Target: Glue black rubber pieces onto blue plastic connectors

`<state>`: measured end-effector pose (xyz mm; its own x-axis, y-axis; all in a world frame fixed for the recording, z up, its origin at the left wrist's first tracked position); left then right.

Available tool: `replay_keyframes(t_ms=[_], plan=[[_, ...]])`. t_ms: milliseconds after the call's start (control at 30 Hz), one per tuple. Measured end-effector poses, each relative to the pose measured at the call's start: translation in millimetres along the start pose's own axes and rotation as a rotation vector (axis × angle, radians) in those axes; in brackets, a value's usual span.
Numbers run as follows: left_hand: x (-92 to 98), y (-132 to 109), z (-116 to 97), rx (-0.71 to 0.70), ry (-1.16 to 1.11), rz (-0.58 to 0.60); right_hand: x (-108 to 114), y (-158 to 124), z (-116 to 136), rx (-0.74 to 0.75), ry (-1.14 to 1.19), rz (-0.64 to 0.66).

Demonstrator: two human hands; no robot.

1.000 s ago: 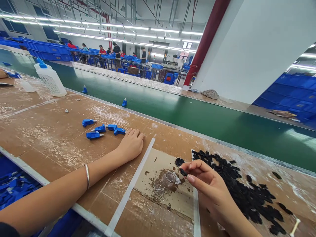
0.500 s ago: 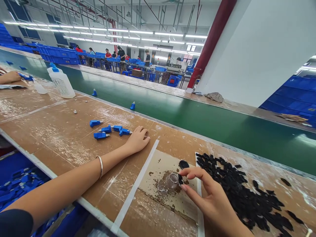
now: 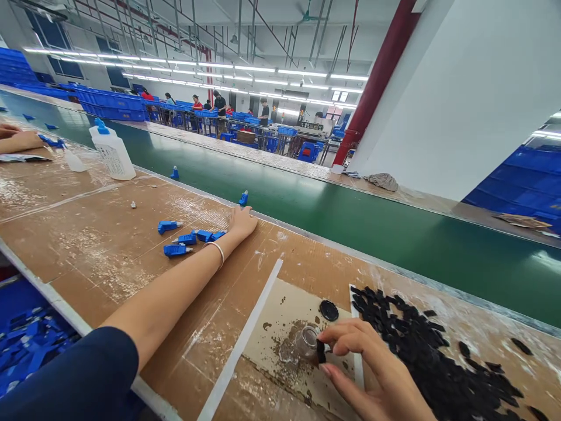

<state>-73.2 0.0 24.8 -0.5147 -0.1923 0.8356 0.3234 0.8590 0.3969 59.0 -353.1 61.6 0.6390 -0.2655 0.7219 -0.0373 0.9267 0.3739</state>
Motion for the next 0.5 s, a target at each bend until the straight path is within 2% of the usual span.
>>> replay_keyframes(t_ms=[133,233,367,500], plan=[[-7.3,32,14,0.066,-0.039,-0.023,3,4,-2,0.004,0.036,-0.026],[-12.7,52,17,0.061,-0.091,-0.008,3,5,-9,-0.052,0.115,-0.039],[-13.3,67,15,0.041,-0.201,0.013,3,5,-25,-0.292,0.423,-0.087],[0.6,61,5,0.026,-0.370,-0.039,3,3,-38,-0.518,0.864,-0.179]])
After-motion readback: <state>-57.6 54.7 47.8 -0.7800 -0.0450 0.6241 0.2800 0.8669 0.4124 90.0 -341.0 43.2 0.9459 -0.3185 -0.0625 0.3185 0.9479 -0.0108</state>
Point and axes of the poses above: each hand's wrist, its own y-axis towards the middle knuckle, its own x-axis out of the back of the hand, z = x × y, the point moved 6 cm from there along y, towards the middle knuckle, and after that the axes turned 13 degrees about -x, right-handed, at the moved point
